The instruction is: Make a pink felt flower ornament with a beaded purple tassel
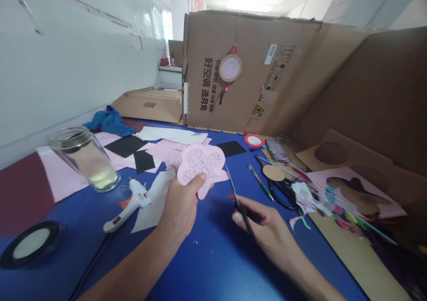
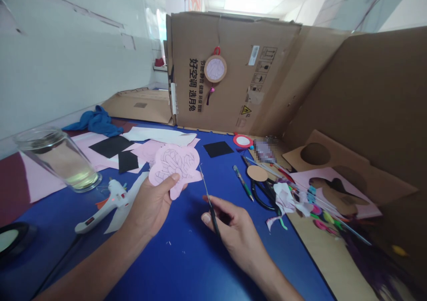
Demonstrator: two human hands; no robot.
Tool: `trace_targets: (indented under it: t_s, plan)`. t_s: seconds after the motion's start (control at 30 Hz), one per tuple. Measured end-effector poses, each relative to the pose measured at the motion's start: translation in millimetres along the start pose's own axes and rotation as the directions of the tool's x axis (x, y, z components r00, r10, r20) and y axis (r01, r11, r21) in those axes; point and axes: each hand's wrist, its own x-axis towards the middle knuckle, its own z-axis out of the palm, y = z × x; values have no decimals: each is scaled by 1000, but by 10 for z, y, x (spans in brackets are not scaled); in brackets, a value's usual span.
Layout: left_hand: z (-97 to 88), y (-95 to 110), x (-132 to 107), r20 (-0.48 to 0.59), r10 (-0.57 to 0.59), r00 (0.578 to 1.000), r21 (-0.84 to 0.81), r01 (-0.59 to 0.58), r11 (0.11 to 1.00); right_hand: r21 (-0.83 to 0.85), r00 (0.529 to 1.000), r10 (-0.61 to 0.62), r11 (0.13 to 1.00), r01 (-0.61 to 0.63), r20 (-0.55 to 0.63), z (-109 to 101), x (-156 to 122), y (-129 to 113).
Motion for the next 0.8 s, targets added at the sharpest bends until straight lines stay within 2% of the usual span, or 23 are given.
trace_targets:
  t_s: [0.8]
  plan:
    - [-12, 21, 37, 30, -13, 999, -9, 13, 1000, -14, 1000, -10, 1000, 10, 26, -27, 12, 80]
